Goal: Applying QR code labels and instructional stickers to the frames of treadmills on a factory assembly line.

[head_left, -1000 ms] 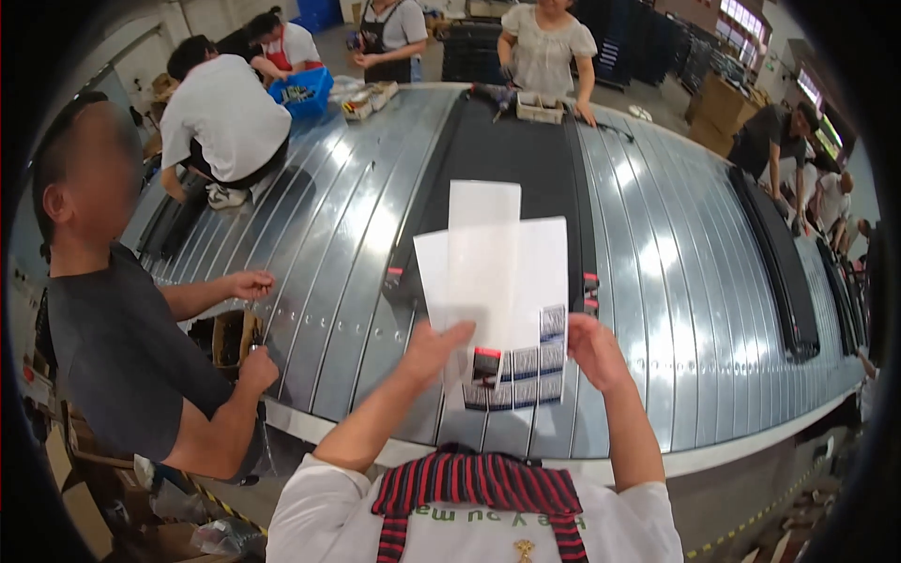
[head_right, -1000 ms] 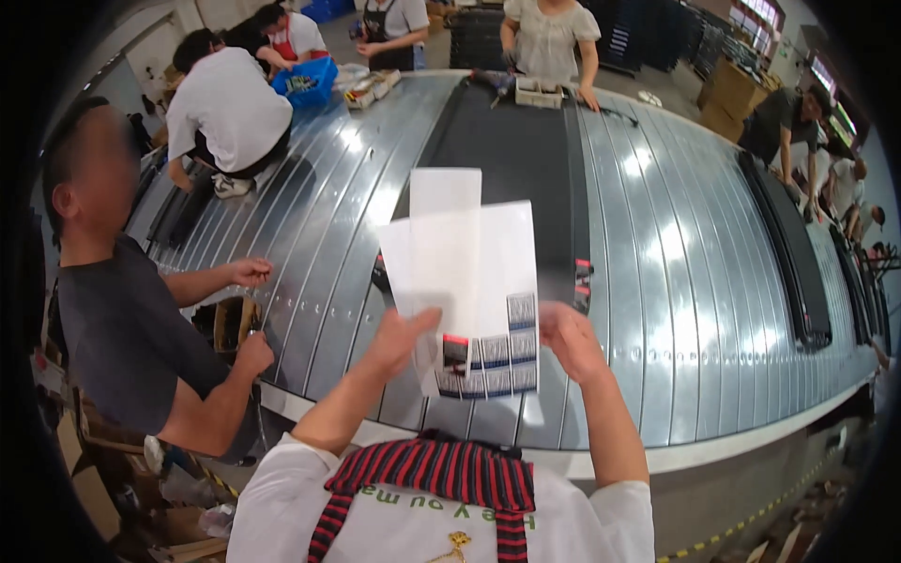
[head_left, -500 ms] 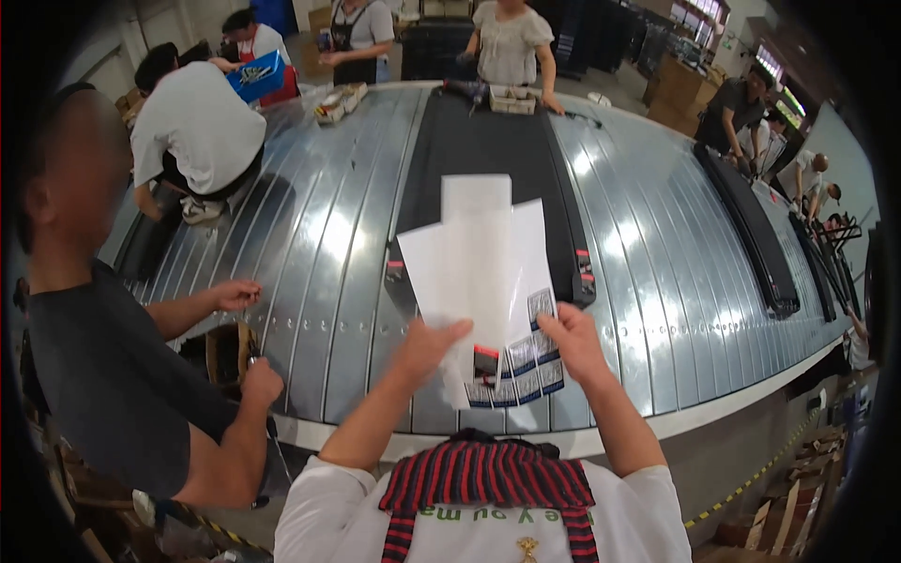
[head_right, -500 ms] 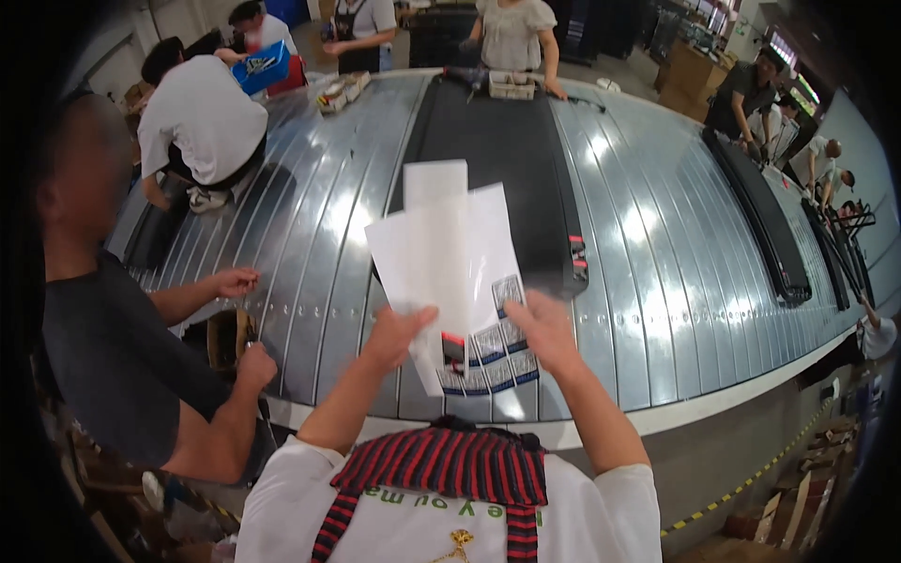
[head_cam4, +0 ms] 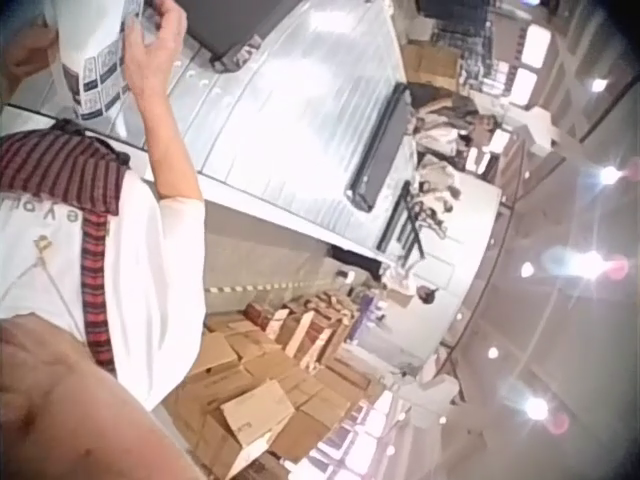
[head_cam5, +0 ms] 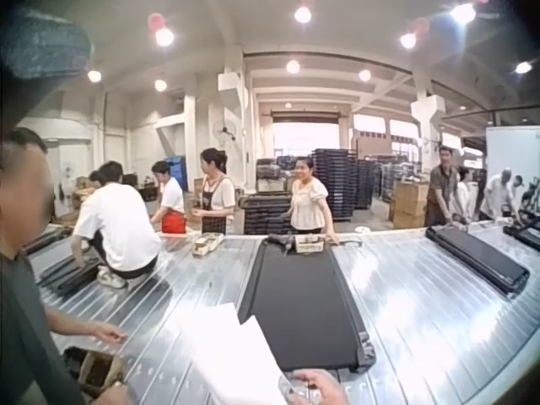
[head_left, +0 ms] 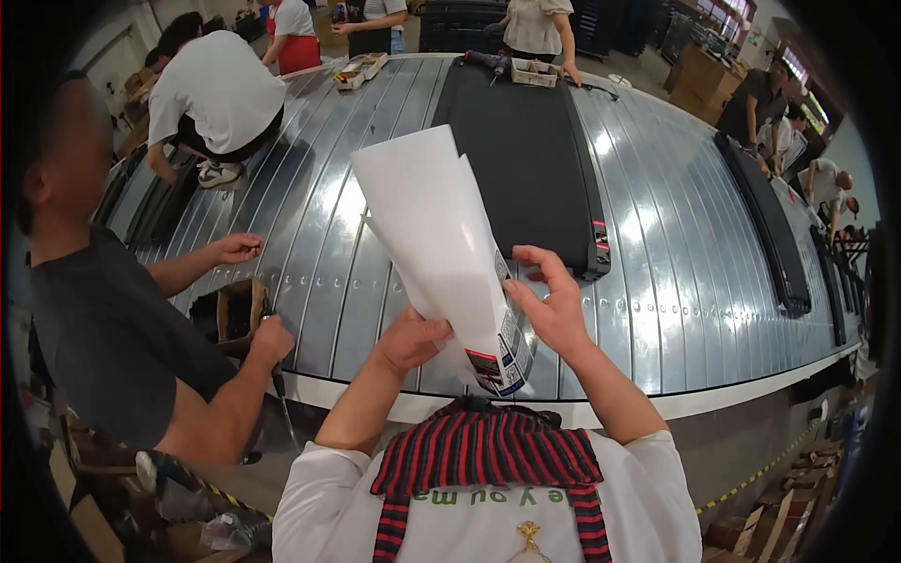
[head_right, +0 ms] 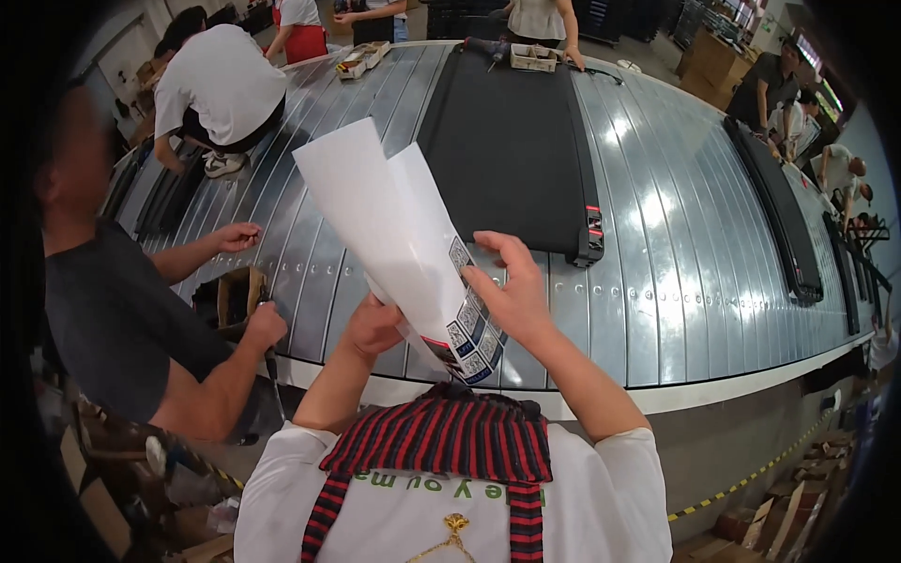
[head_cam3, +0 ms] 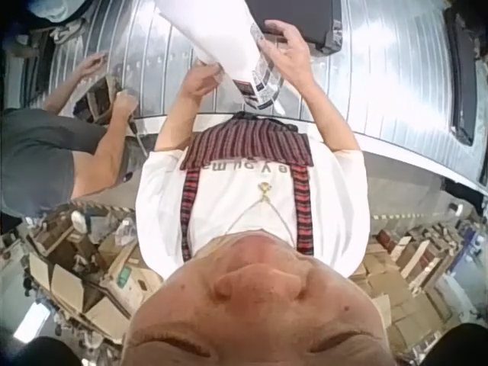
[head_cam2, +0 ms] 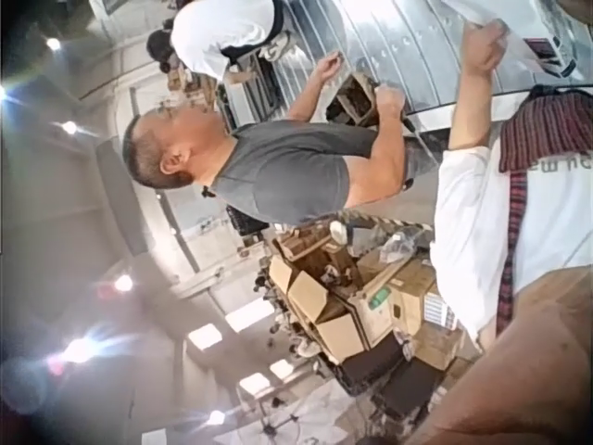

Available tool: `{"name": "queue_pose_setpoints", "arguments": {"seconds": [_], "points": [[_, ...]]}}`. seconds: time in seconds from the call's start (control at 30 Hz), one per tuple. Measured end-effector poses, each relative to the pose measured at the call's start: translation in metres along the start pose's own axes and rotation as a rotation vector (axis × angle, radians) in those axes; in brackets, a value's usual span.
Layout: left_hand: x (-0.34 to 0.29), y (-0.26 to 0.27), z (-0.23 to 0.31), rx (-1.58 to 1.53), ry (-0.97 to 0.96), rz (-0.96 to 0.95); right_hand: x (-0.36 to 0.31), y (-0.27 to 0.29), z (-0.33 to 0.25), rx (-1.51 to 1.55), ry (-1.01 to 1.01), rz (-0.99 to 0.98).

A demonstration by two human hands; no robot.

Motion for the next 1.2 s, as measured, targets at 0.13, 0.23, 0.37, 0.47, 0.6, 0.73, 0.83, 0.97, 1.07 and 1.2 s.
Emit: {"name": "queue_pose_setpoints", "arguments": {"seconds": [0.13, 0.23, 0.37, 0.47, 0.6, 0.73, 0.83, 0.97, 1.07, 1.2], "points": [[0.001, -0.012, -0.004, 0.043, 0.003, 0.028, -0.010, 0.008, -0.016, -0.200, 0.191, -0.073], [-0.006, -0.015, -0.014, 0.110, 0.046, 0.029, -0.018, 0.015, -0.002, 0.072, -0.024, -0.240], [0.002, -0.026, -0.034, 0.170, 0.005, 0.008, -0.033, 0.033, 0.007, 0.240, -0.229, -0.272], [0.004, -0.033, -0.046, 0.115, 0.055, -0.009, -0.037, 0.040, 0.015, 0.372, -0.201, -0.227], [0.001, -0.028, -0.041, 0.176, 0.043, 0.089, -0.030, 0.041, 0.005, 0.004, 0.111, -0.144], [-0.009, -0.009, -0.052, 0.241, 0.070, 0.165, -0.030, 0.038, 0.011, -0.012, 0.039, -0.102], [0.012, -0.032, -0.050, 0.225, 0.032, 0.037, -0.037, 0.046, 0.007, 0.179, -0.093, -0.079], [-0.005, -0.045, -0.028, 0.119, 0.028, 0.038, -0.030, 0.021, 0.016, 0.290, -0.124, -0.216], [-0.015, -0.032, -0.030, 0.172, -0.046, 0.077, -0.031, 0.014, 0.020, 0.268, -0.088, -0.255], [-0.016, -0.033, -0.019, 0.184, -0.064, 0.102, -0.027, 0.001, 0.021, 0.263, -0.093, -0.251]]}}
Point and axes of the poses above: each hand's wrist, its own x-axis towards the middle knuckle, its own y-axis out of the back of the hand, z = x × y, the point moved 3 cm from there along x, towards the middle knuckle, and after that the axes turned 6 degrees about -y, right-handed, at the moved point
